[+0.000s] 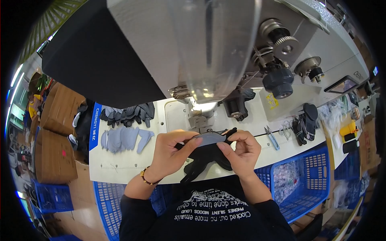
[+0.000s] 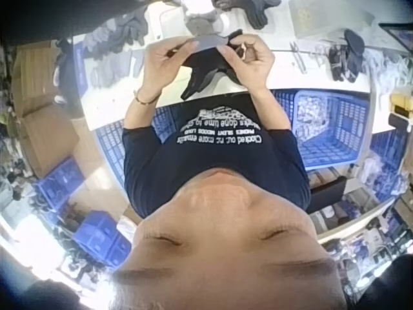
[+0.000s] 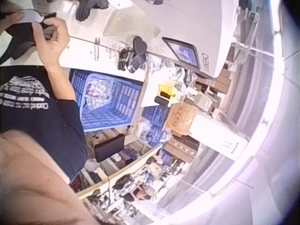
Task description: Sewing fabric and leather components of a shoe upper using an industrial sewing machine.
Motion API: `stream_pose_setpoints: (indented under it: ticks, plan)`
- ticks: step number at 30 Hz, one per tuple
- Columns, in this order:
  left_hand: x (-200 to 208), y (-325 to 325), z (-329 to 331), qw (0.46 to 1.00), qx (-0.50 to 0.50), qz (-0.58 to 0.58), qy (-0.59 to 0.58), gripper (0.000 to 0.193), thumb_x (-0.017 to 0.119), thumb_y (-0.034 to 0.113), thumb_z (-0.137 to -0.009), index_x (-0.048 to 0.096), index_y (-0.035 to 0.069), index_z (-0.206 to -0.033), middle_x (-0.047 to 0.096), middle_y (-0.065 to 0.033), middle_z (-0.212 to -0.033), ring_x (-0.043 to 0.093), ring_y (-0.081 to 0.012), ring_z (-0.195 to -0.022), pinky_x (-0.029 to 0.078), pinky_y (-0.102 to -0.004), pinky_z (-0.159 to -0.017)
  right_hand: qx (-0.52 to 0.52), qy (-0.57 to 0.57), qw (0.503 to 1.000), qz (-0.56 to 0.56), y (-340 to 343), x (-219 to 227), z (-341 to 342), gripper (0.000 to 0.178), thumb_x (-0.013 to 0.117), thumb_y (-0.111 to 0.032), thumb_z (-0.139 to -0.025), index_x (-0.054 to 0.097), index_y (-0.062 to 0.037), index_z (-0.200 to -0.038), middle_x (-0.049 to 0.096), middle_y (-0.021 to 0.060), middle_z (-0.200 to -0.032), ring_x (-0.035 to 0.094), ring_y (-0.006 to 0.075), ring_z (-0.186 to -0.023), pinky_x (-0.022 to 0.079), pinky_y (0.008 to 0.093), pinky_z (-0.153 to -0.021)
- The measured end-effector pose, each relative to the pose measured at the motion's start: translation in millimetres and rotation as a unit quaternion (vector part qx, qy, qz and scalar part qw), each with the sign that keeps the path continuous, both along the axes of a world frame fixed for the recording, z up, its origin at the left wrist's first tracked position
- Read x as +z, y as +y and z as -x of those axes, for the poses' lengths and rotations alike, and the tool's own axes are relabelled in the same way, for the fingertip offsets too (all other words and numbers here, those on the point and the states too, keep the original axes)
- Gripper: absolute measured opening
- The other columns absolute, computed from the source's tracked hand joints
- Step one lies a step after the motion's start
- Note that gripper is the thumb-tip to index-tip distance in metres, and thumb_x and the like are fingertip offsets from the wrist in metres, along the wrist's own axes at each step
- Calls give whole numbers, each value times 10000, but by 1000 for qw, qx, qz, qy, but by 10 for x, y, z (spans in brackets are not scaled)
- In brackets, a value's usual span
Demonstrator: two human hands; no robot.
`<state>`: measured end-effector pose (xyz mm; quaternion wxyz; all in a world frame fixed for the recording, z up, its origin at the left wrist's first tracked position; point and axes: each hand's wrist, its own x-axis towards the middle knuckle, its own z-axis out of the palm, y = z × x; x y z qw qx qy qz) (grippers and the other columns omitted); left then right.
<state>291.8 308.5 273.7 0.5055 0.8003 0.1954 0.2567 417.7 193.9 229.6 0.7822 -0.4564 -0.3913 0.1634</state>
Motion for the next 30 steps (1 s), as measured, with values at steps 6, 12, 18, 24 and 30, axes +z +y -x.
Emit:
stream_pose_setpoints:
  ticks: [6,12,18,24,30]
  plan:
    - [-74,12,26,1000,25,1,4,153,605,129,-742,614,-6,-815,555,-64,-594,469,-64,-514,357,-196,-470,17,32,999,33,-10,-23,-35,176,620,79,-671,508,26,-797,531,47,-754,490,68,-695,394,176,-640]
    - [-97,-20,22,998,37,43,-3,163,599,133,-750,611,-16,-815,570,-64,-617,485,-63,-538,370,-193,-488,26,49,998,39,11,-15,-69,144,612,81,-680,514,24,-768,543,41,-724,496,62,-660,397,170,-603]
    - [-31,50,-47,999,7,-35,10,181,601,151,-742,603,-17,-809,563,-69,-611,491,-67,-553,381,-199,-506,95,121,987,46,61,-76,-110,138,608,80,-684,519,11,-765,543,33,-720,495,61,-649,400,178,-582]
    - [163,300,-154,981,-68,-29,180,206,611,171,-723,596,19,-860,569,-64,-710,508,-76,-623,408,-210,-577,134,74,980,129,289,42,-176,118,625,17,-694,529,-16,-754,530,6,-711,485,54,-631,381,163,-560]
    - [-194,875,-148,952,-204,211,-84,316,522,162,-795,513,-24,-1049,525,-114,-1070,489,-200,-993,372,-310,-858,35,-228,950,213,449,184,-188,197,635,-107,-662,563,-6,-815,590,111,-714,529,136,-554,394,258,-483]
